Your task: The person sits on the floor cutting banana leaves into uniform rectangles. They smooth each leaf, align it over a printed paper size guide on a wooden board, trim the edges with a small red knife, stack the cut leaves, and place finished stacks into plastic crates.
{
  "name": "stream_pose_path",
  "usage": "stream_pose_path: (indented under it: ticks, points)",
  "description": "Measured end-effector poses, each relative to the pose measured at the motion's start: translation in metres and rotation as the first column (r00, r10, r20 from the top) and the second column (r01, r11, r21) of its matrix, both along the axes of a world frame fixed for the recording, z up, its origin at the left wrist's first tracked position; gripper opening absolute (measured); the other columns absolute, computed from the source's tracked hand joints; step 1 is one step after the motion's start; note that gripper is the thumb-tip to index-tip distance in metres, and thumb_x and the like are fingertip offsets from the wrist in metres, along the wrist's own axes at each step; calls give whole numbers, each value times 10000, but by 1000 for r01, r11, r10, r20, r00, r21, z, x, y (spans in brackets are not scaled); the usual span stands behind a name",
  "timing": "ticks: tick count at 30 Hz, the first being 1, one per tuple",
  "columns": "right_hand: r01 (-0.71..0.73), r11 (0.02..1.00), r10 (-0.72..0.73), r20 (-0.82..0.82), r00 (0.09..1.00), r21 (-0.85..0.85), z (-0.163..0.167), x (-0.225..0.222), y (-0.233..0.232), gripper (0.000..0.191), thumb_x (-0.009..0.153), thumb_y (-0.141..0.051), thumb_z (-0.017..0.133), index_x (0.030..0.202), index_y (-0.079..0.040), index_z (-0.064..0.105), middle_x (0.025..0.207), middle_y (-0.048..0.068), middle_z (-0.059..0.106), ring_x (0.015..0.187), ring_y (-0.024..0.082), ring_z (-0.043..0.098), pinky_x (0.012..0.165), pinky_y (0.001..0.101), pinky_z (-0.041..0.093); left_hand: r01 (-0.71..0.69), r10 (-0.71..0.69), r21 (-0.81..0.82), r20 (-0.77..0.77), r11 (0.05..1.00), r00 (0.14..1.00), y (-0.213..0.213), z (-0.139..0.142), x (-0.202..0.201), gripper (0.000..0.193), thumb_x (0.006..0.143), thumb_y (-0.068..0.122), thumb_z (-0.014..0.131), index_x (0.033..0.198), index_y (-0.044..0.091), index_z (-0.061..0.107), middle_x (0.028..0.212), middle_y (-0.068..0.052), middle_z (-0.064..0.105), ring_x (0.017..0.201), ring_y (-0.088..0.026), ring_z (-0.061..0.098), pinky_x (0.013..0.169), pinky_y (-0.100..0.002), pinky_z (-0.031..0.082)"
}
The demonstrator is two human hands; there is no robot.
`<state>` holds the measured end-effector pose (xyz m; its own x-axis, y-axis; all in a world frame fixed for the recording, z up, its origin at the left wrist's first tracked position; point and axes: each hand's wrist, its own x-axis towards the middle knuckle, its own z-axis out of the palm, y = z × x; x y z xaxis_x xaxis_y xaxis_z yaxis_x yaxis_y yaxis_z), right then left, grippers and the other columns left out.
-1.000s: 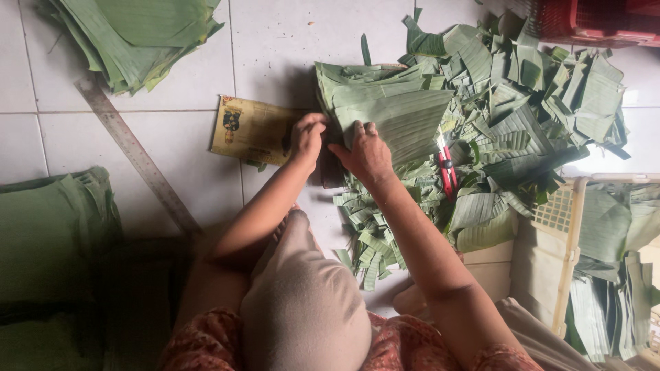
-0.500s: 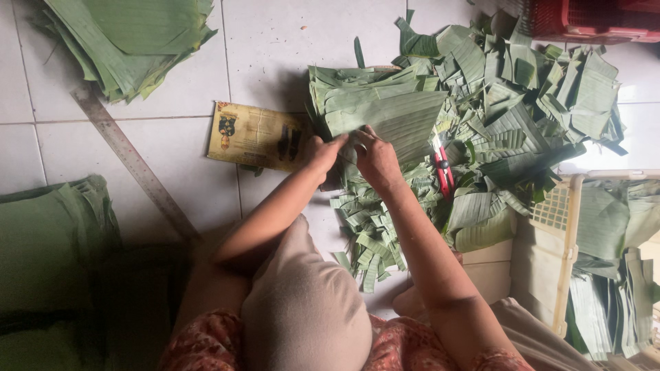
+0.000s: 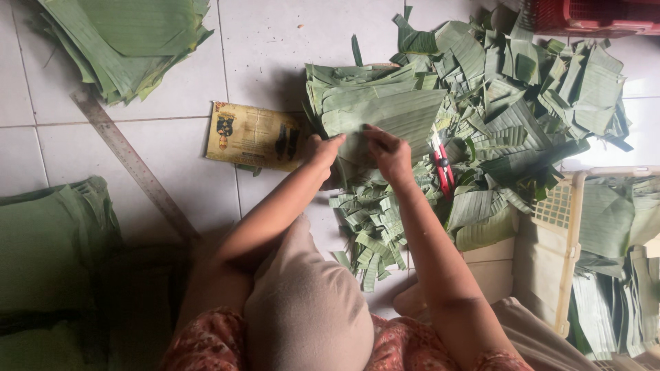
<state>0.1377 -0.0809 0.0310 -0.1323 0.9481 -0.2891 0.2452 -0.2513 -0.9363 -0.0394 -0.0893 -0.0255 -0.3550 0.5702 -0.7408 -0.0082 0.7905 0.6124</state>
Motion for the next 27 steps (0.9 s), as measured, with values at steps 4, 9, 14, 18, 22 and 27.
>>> stream_pose_path:
  ticks: [4,9,14,18,22,27]
  points:
    - [99,980,-139,-237,962,-170,-15,11,6,246,972,-11,636,1193,-26,742,1244,36,741,1082,125,714,806,273,624,34,-19,180,-87,983,996,-3,0,6,651,785,338,816,1269,-40,598,1258,-223,692,1151,-310,679,960,-390,531]
    - [139,971,-183,-229,956,-197,-20,9,5,257,982,-8,638,1213,-47,745,1182,76,757,1073,139,721,771,283,624,94,-58,230,-156,969,986,-3,-4,5,590,833,297,792,1279,-19,570,1239,-211,682,1133,-322,668,955,-403,521]
    - [178,966,-222,-243,944,-189,-20,-9,-6,264,973,-1,631,1209,-48,740,1209,57,749,1075,132,713,766,272,616,-54,32,432,58,900,998,-14,-7,-8,459,817,216,767,1189,-5,615,1126,-164,742,1012,-268,721,887,-375,557]
    - [203,962,-242,-229,943,-181,-18,-20,-12,244,956,3,626,1162,-35,751,1239,37,750,1096,130,720,746,280,615,1,8,408,-20,913,1000,-20,-7,-22,426,832,203,806,1151,-14,625,1074,-140,733,968,-235,705,863,-373,551]
    - [203,953,-256,-237,937,-224,-17,-26,-13,246,962,0,632,1170,-48,754,1190,59,759,1080,146,719,759,286,625,-65,39,436,68,898,997,-23,-13,-31,469,803,247,834,1114,-37,628,1034,-123,739,940,-226,708,839,-376,565]
    - [254,930,-318,-234,918,-267,-18,-31,-11,229,944,9,643,1136,-38,760,1137,89,772,1058,161,737,739,319,618,82,-114,407,55,910,992,-23,-16,-58,638,760,382,868,1197,-13,622,1130,-128,712,1052,-233,674,933,-375,526]
